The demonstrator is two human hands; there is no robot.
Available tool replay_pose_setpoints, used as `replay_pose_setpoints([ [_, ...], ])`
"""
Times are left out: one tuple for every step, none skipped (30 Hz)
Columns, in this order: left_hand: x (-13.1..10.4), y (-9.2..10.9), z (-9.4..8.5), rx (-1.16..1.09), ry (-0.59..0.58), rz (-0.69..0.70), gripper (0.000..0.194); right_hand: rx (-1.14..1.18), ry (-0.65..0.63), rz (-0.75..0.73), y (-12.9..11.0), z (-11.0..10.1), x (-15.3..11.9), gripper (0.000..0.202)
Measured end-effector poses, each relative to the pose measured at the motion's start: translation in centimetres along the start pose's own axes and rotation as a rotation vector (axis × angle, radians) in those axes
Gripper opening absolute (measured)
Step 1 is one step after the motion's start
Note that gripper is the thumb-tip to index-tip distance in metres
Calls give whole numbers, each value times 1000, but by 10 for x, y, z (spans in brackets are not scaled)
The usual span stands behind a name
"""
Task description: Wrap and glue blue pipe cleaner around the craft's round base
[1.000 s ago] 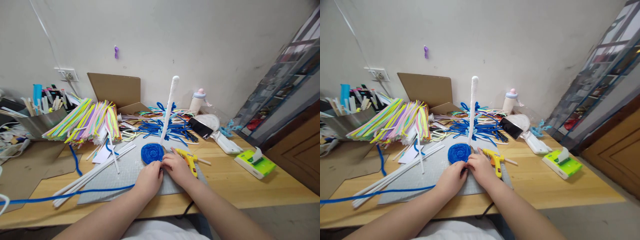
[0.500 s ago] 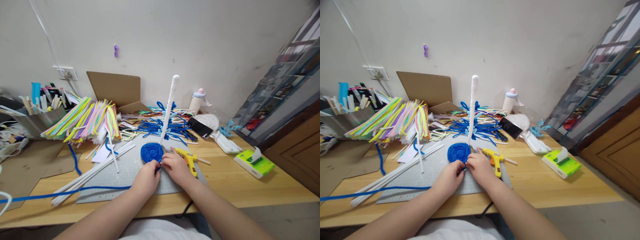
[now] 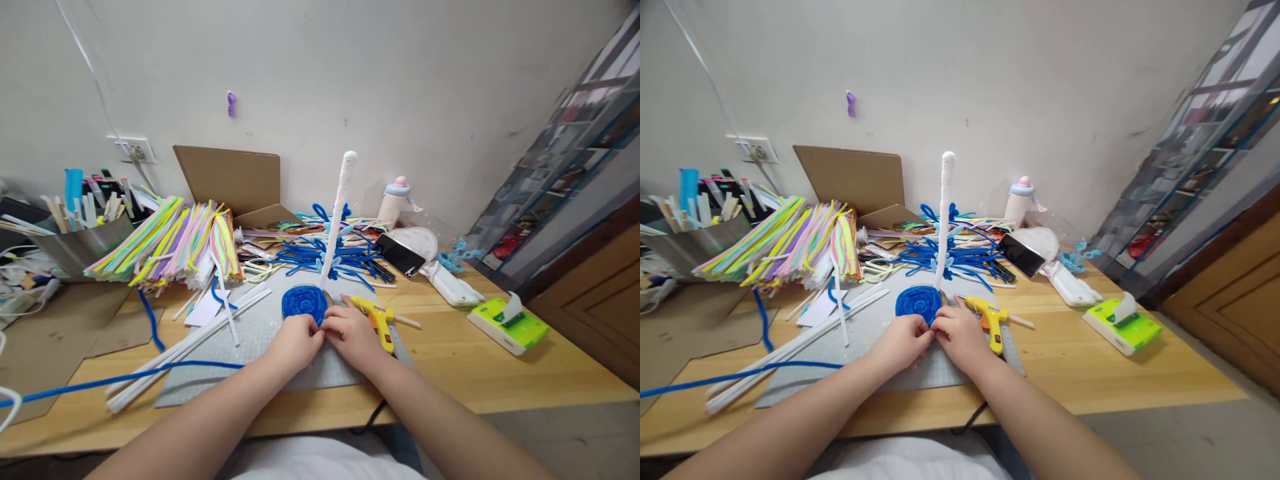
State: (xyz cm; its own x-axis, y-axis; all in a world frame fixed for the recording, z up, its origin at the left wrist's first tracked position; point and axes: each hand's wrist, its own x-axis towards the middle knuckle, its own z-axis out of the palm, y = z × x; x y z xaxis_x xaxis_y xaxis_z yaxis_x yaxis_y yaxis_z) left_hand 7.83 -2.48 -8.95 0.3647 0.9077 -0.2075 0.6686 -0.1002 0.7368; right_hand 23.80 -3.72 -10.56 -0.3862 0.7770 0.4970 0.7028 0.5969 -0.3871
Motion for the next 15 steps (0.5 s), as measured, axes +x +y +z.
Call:
replay_pose_setpoints([
  [1, 0, 0, -12, -1, -4, 14, 6, 2, 4, 1, 0, 0, 16],
  [2, 1, 1, -37, -1, -12, 12, 14, 4, 9, 1, 1, 0, 16],
  [2, 1, 2, -70, -6, -20, 11, 22, 6, 12, 1, 1, 0, 17],
  [2, 1, 3, -106, -13, -27, 10, 30, 7, 15, 2, 0, 0, 17],
  [2, 1, 4, -137, -20, -30, 10, 37, 8, 20, 2, 0, 0, 17],
  [2, 0, 6, -159, -22, -29, 10, 43, 9, 25, 1, 0, 0, 17],
  [1, 0, 6, -168, -19, -24, 11, 50, 9, 29, 1, -1, 0, 18],
  [-1, 0, 6, -160, -6, -14, 13, 57, 11, 32, 1, -1, 0, 18],
  [-4, -1, 6, -131, 19, 9, 15, 64, 13, 35, 0, -1, 0, 18],
  [-7, -1, 5, -79, 53, 53, 16, 72, 18, 37, 0, -1, 0, 18],
  [-10, -1, 4, -5, 90, 115, 17, 79, 22, 38, -1, -2, 0, 18],
  [-14, -1, 2, 87, 125, 189, 16, 82, 24, 39, -1, -2, 0, 17],
  [-18, -1, 1, 188, 153, 264, 15, 81, 27, 42, -2, -2, 0, 17],
  [-21, -1, 0, 295, 172, 325, 14, 79, 25, 45, -2, -2, 0, 17],
  [-23, -1, -1, 403, 180, 364, 15, 74, 24, 48, -2, -2, 0, 16],
])
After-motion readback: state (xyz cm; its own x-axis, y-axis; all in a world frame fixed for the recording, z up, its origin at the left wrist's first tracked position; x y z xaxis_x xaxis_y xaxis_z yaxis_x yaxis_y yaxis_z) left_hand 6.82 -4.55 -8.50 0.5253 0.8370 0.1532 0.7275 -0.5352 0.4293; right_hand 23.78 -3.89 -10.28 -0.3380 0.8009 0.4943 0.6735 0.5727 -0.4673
